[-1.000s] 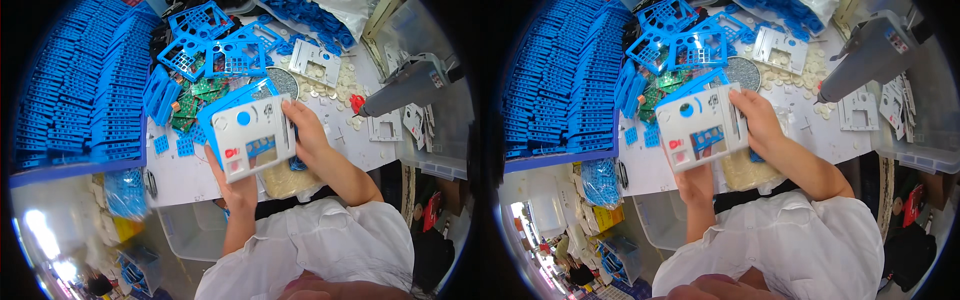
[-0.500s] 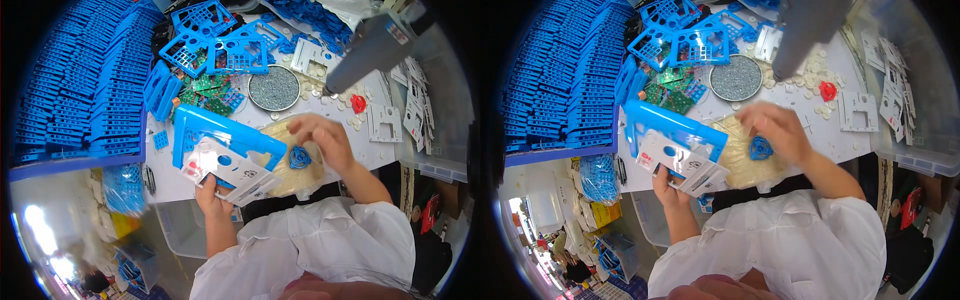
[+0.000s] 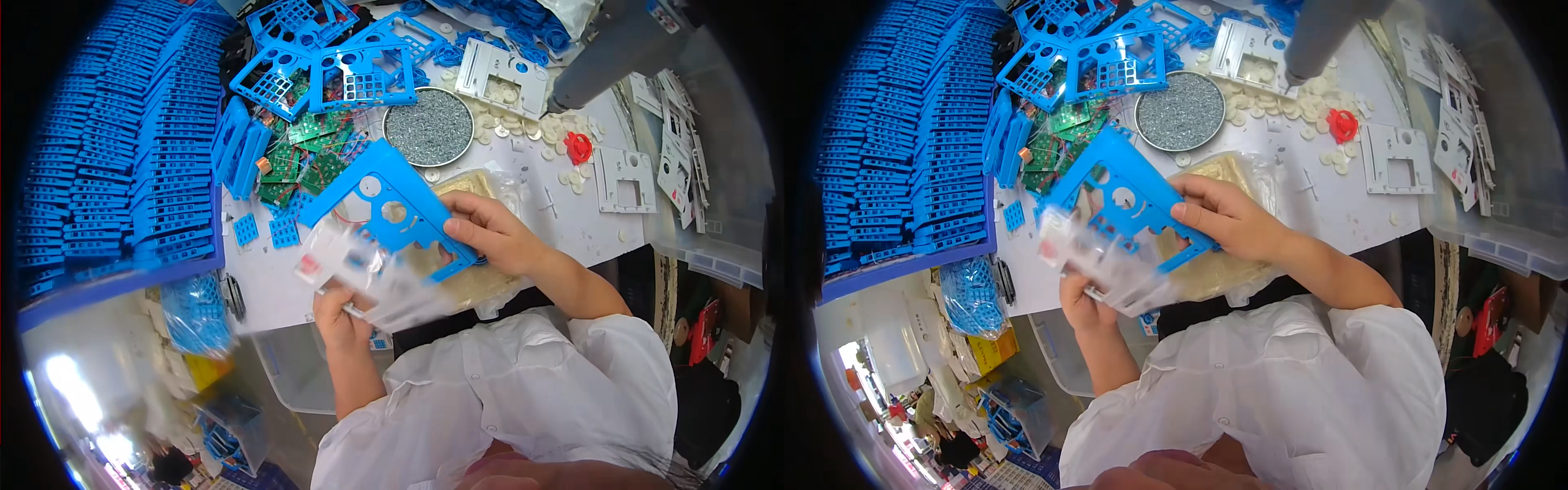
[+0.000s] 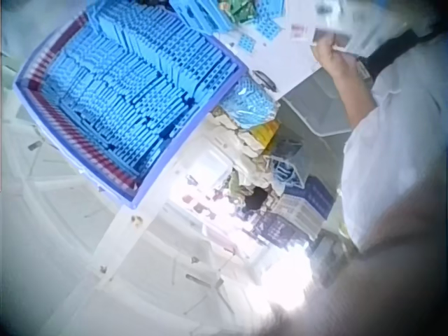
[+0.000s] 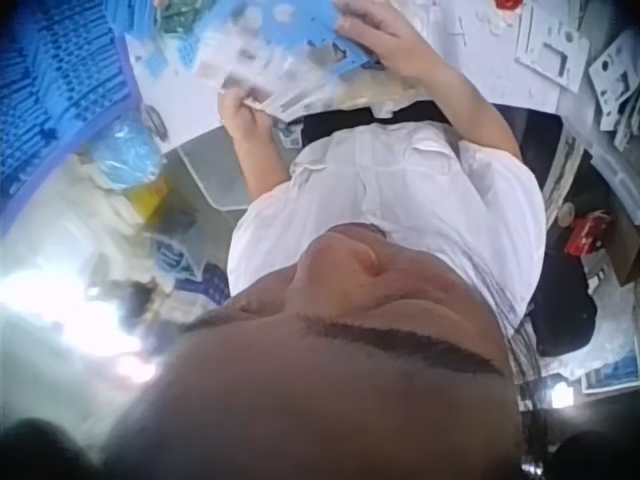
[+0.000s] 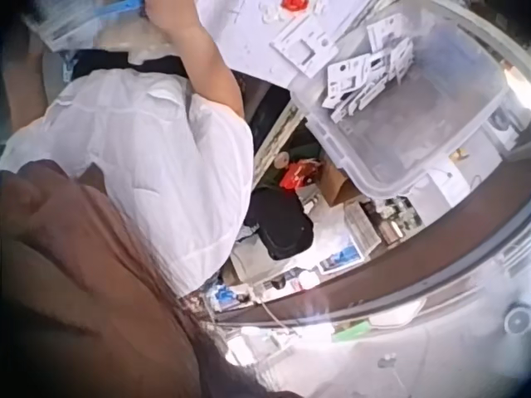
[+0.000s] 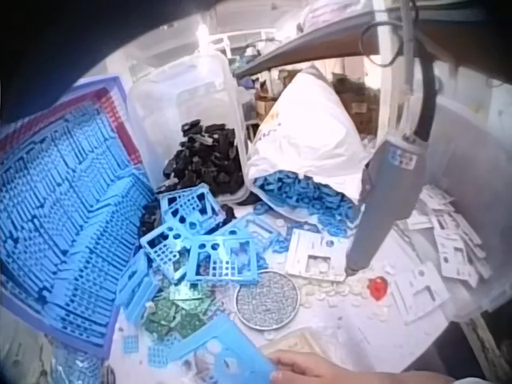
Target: Assembling the components of an electronic toy calculator using an electric screwdriver.
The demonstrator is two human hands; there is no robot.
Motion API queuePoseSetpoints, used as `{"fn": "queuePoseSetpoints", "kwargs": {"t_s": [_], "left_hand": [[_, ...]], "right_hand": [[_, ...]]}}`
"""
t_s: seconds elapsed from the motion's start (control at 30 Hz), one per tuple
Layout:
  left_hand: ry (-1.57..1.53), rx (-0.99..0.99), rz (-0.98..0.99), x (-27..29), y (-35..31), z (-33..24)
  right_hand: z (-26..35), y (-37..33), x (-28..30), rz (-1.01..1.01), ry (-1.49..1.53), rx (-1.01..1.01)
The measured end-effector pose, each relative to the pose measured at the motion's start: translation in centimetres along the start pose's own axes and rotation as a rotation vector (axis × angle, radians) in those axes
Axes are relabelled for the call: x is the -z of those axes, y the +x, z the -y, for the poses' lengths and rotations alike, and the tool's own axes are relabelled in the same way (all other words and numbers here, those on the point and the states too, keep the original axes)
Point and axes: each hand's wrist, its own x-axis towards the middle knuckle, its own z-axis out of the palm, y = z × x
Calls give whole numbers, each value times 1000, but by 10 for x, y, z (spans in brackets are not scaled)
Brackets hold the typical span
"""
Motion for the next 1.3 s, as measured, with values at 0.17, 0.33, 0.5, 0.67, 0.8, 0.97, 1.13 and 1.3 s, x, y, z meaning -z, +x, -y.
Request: {"fn": "queuePoseSetpoints", "kwargs": {"t_s": [0.17, 0.33, 0.5, 0.67, 0.8, 0.97, 1.13, 1.3], "left_hand": [[75, -1, -65, -35, 12, -4], [302, -23, -358, -30, 12, 6], [415, 63, -394, -35, 13, 5], [411, 131, -311, -20, 12, 7], [494, 166, -276, -27, 9, 1], [463, 169, -314, -33, 4, 4], [412, 170, -325, -29, 0, 5], [401, 186, -338, -31, -1, 5]], "right_hand": [[-3, -4, 3, 73, -9, -18], [-17, -4, 1, 62, -67, 7], [-24, -4, 2, 46, 38, -13], [-29, -10, 4, 76, -51, -23], [-23, -12, 0, 37, -48, -45], [-29, -15, -3, 31, -48, -1], [-21, -18, -11, 60, -92, 30], [-20, -19, -12, 47, -54, -16]]}}
